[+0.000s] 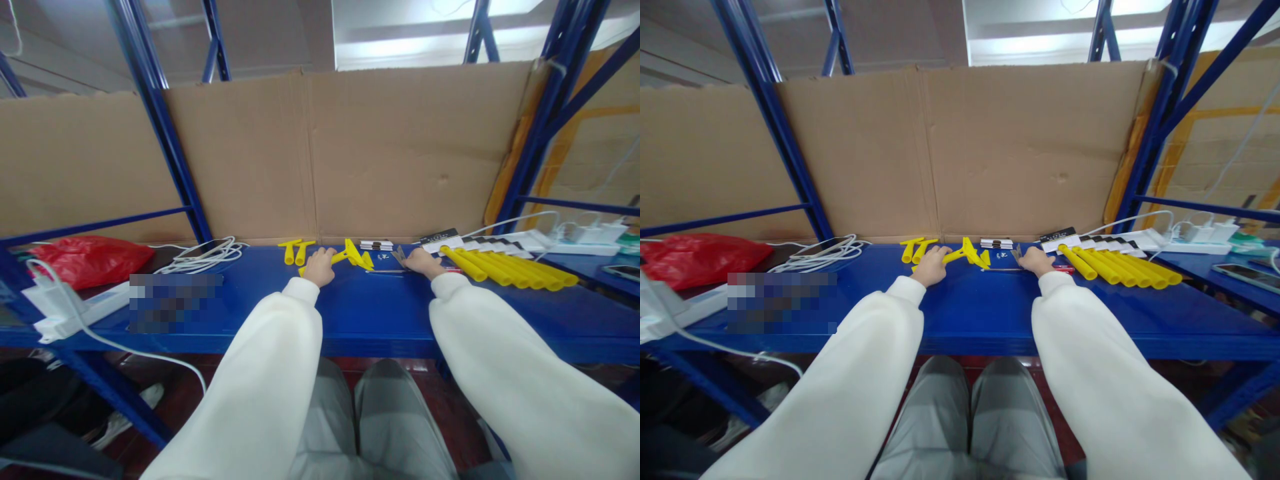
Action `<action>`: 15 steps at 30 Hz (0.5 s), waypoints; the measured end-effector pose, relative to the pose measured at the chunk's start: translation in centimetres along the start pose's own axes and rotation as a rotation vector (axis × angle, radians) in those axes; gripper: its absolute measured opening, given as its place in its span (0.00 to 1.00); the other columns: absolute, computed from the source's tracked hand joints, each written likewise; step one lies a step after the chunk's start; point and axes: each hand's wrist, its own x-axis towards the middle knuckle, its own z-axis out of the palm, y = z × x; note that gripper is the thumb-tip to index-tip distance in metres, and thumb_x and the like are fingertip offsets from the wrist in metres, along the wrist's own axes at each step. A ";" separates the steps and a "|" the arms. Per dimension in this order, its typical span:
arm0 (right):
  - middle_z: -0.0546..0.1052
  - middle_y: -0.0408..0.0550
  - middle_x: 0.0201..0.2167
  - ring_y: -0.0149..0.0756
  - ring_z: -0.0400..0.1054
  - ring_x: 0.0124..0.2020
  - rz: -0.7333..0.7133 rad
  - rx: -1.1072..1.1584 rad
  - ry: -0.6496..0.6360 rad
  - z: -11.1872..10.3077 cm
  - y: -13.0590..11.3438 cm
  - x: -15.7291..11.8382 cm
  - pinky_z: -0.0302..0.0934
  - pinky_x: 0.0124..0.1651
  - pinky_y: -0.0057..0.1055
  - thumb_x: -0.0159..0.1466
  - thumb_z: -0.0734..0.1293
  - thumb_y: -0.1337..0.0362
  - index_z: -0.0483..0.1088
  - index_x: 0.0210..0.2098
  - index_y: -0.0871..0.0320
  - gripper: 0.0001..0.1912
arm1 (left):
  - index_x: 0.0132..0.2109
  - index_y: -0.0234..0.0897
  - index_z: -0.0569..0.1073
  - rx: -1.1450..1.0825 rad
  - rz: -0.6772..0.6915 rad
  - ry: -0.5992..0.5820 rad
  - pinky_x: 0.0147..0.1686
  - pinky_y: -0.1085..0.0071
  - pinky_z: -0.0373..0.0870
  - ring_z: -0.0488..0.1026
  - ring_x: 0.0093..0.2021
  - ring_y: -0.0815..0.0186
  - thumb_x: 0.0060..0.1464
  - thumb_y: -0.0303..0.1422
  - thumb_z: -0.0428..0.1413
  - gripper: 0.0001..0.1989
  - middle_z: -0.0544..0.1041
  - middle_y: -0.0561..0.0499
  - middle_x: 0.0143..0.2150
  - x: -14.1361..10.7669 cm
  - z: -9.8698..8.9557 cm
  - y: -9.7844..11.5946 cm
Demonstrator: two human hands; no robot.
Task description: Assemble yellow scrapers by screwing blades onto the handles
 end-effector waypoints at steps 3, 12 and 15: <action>0.80 0.59 0.36 0.55 0.72 0.50 -0.012 0.003 0.013 -0.1 -0.2 -0.2 0.57 0.57 0.55 0.60 0.65 0.52 0.77 0.35 0.59 0.17 | 0.59 0.38 0.68 -0.015 0.017 0.002 0.56 0.61 0.66 0.68 0.58 0.56 0.54 0.21 0.50 0.26 0.72 0.42 0.55 0.1 0.2 0.0; 0.80 0.59 0.32 0.56 0.73 0.48 -0.025 0.065 0.098 -0.3 0.1 0.3 0.60 0.54 0.53 0.60 0.65 0.48 0.77 0.27 0.58 0.20 | 0.58 0.39 0.69 -0.091 0.035 0.032 0.56 0.62 0.66 0.70 0.56 0.58 0.55 0.21 0.50 0.24 0.72 0.43 0.53 -0.1 0.2 0.1; 0.80 0.58 0.31 0.56 0.74 0.46 -0.043 0.106 0.112 -0.3 -0.2 0.0 0.62 0.51 0.49 0.60 0.65 0.49 0.76 0.23 0.58 0.20 | 0.57 0.38 0.69 -0.123 0.080 0.049 0.56 0.62 0.66 0.70 0.55 0.58 0.54 0.22 0.52 0.23 0.71 0.43 0.53 -0.1 0.2 0.1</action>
